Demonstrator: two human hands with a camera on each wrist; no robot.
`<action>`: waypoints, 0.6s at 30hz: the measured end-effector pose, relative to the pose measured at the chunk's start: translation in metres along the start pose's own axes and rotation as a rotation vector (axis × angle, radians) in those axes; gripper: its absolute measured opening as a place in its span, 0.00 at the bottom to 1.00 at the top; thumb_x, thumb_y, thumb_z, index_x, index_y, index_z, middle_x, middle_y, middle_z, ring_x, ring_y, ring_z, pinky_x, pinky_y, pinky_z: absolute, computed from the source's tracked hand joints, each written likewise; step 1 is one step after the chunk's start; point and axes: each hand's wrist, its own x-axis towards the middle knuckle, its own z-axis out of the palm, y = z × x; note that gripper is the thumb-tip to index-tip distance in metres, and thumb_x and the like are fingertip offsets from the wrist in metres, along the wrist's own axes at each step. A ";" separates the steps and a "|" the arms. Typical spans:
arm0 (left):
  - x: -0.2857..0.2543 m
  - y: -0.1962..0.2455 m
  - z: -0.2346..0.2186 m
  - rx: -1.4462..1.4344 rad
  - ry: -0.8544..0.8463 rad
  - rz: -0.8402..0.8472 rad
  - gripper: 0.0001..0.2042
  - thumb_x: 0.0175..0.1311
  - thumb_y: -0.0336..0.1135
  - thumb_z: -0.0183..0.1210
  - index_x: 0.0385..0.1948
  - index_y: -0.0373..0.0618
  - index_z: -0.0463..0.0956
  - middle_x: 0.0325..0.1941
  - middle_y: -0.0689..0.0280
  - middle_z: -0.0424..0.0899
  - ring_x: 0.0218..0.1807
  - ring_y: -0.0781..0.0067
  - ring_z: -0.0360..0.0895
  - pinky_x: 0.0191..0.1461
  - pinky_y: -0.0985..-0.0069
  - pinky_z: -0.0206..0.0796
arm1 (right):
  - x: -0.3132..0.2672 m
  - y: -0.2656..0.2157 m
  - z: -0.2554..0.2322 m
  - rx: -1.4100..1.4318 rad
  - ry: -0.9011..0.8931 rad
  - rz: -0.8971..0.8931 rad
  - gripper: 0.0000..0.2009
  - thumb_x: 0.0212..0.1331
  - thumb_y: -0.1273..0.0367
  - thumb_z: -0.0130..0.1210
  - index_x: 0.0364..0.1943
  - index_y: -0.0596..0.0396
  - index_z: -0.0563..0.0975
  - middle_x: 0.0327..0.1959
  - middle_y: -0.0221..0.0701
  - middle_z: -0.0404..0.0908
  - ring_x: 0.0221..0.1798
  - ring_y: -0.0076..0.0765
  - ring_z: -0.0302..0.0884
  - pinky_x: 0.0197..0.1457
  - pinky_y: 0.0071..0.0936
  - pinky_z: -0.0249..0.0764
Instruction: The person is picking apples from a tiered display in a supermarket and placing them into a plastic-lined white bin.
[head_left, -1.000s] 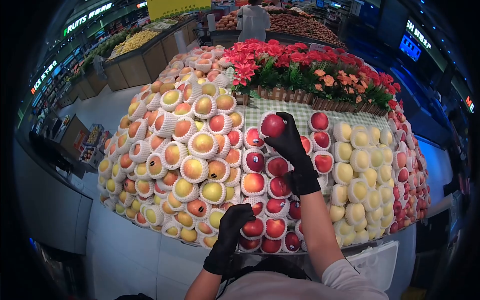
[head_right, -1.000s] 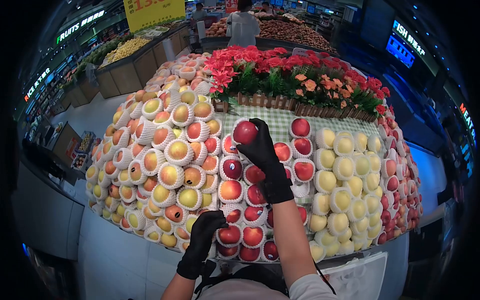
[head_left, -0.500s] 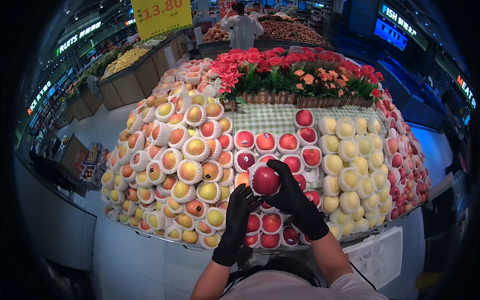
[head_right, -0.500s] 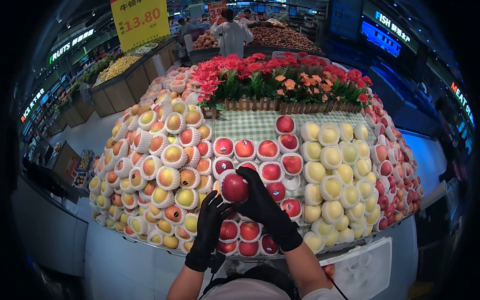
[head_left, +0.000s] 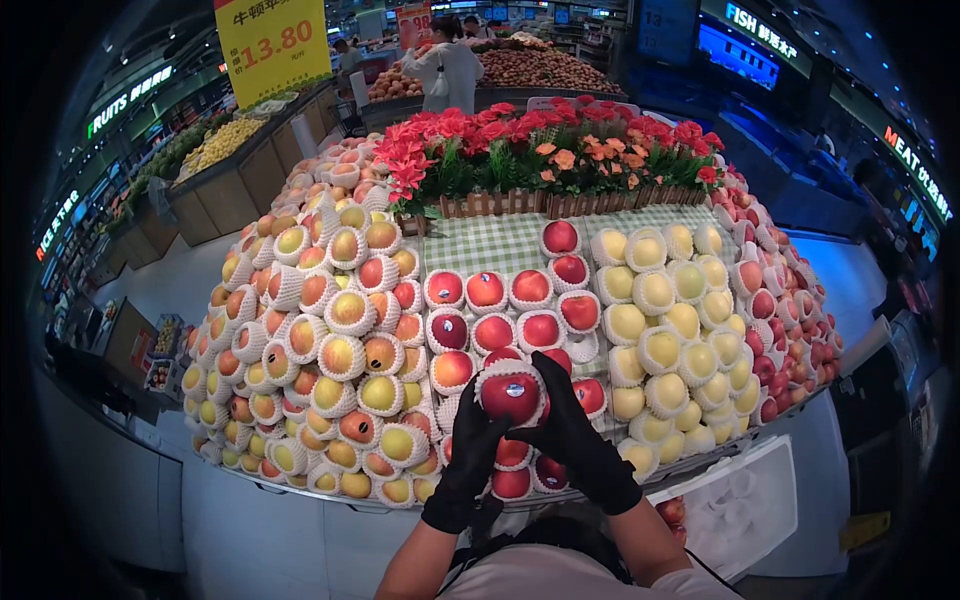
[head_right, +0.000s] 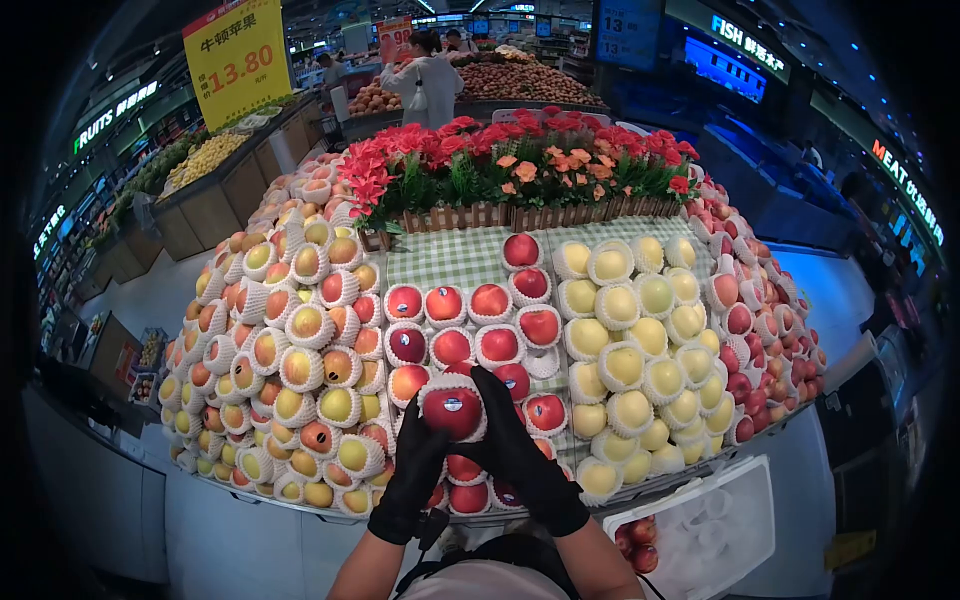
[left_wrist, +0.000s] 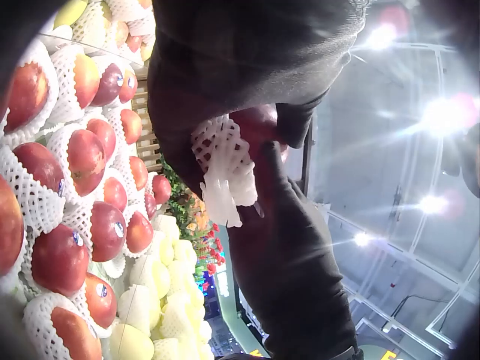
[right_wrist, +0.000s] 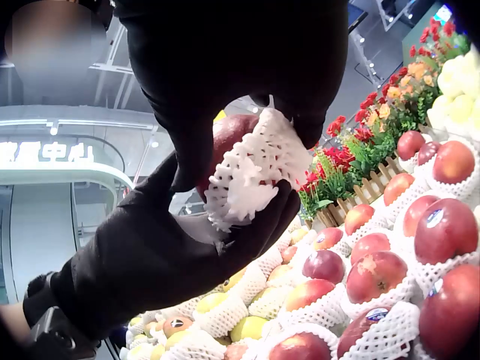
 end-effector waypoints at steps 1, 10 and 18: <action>0.000 -0.002 0.000 0.000 0.008 -0.015 0.35 0.60 0.23 0.58 0.69 0.39 0.49 0.68 0.55 0.62 0.69 0.63 0.62 0.70 0.66 0.59 | -0.004 0.002 -0.004 0.047 0.001 0.028 0.50 0.43 0.64 0.74 0.70 0.57 0.53 0.70 0.45 0.55 0.74 0.49 0.51 0.74 0.44 0.55; 0.002 -0.001 0.023 -0.013 -0.069 -0.018 0.37 0.55 0.25 0.62 0.68 0.40 0.52 0.65 0.57 0.65 0.67 0.63 0.65 0.69 0.66 0.61 | -0.021 0.022 -0.031 0.483 -0.012 0.364 0.30 0.62 0.68 0.57 0.67 0.54 0.60 0.63 0.36 0.68 0.66 0.35 0.65 0.65 0.32 0.67; 0.007 -0.011 0.042 0.146 -0.109 -0.005 0.41 0.49 0.26 0.69 0.67 0.41 0.53 0.65 0.57 0.65 0.67 0.62 0.65 0.67 0.64 0.65 | -0.030 0.029 -0.037 0.593 0.053 0.253 0.30 0.64 0.66 0.56 0.68 0.57 0.59 0.65 0.38 0.66 0.68 0.35 0.63 0.70 0.34 0.61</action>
